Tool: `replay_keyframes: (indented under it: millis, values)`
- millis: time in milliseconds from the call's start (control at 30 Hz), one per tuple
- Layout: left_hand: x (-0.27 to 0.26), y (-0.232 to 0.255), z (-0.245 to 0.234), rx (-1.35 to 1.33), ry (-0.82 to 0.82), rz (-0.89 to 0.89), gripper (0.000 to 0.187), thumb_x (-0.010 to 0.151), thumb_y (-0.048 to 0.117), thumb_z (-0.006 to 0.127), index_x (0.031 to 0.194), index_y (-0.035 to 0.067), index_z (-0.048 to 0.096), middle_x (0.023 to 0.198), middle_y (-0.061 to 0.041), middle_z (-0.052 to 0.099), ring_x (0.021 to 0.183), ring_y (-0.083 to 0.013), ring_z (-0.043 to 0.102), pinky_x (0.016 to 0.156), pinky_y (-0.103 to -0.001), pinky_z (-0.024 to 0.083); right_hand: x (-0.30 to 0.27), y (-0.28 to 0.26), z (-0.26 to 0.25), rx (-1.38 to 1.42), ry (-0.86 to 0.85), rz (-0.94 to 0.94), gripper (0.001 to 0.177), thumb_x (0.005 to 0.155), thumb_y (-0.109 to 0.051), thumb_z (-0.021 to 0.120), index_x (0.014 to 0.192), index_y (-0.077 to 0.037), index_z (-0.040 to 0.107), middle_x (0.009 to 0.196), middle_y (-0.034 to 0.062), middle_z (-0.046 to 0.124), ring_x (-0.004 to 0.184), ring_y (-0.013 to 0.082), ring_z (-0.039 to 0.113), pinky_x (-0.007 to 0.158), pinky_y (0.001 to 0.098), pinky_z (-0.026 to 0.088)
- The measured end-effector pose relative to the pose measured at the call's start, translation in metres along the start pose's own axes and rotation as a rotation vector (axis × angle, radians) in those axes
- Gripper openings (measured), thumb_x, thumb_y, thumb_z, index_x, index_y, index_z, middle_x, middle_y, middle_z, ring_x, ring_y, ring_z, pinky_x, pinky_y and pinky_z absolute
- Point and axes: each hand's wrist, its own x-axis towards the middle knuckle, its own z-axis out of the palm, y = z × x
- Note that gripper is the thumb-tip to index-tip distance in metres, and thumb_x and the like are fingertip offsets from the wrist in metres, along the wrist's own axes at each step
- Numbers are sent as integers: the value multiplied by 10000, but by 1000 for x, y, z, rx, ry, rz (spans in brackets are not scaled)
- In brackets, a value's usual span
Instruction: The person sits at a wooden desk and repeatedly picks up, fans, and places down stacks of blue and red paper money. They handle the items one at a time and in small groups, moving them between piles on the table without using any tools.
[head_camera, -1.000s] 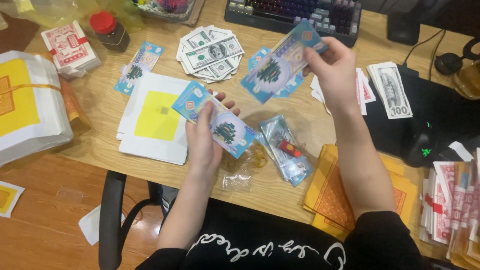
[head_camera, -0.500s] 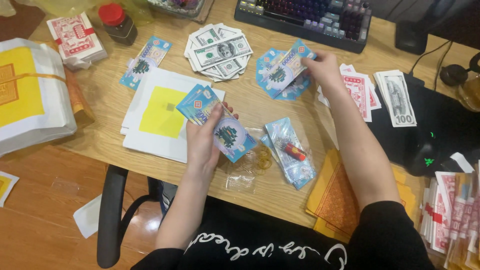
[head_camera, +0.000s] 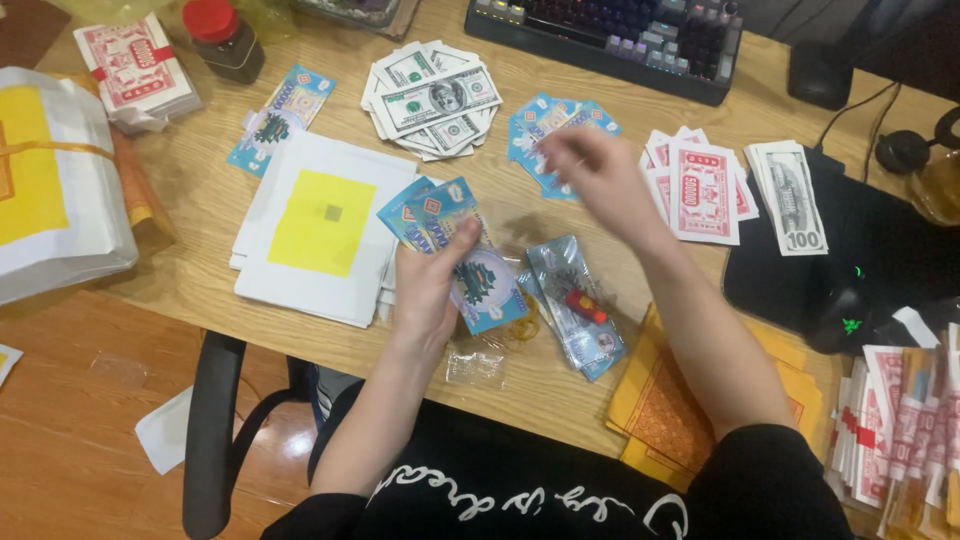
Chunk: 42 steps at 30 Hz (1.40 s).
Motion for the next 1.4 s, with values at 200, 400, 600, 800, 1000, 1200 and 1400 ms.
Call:
replay_keyframes:
  millis: [200,400,600,800,1000,1200,1400]
  values:
    - [-1,-23,2,-184,-64,-40,342,848,71,734,1135,-21,570,870,-160,702,733,-266,735,739,-398,626,-30,-11,46,-21,-251,-197,398,741,-92,845,1087,-10,667,884,102,627,707,196,621,545,259,490]
    - [-18,2,16,-225,-5,-100,410,924,151,630,1249,-78,532,1103,-186,666,1011,-254,676,896,-411,552,-20,-25,26,166,121,47,83,834,-95,797,840,-60,722,677,-19,629,619,47,513,511,187,396]
    - [-13,-2,6,-201,31,-41,430,840,143,738,1167,-77,567,992,-194,699,878,-268,715,823,-459,600,-25,-33,5,324,36,139,126,868,-120,774,965,-51,734,832,4,710,760,39,617,709,197,531]
    - [-12,4,3,-219,15,2,301,801,75,776,1028,-34,611,849,-168,703,789,-276,729,754,-450,621,-38,-38,16,316,-142,107,139,807,-63,796,935,-42,748,815,40,729,760,78,649,707,243,548]
    - [-17,6,5,-130,0,23,333,830,30,712,1142,18,596,971,-143,701,871,-279,704,860,-444,589,-54,-54,30,269,-206,63,173,761,-52,818,901,-25,720,758,57,690,725,88,585,653,246,522]
    - [-11,-9,-1,-45,101,93,356,778,9,765,1112,0,643,934,-113,704,831,-203,682,822,-403,580,-64,-59,29,238,-286,69,222,720,-90,853,894,-35,725,709,52,689,679,86,599,617,240,527]
    - [-20,6,14,-107,17,123,265,798,56,771,1039,22,664,868,-132,726,787,-226,726,755,-378,613,-50,-50,37,20,-113,-48,160,756,-91,812,815,-29,677,794,76,679,735,151,608,561,215,516]
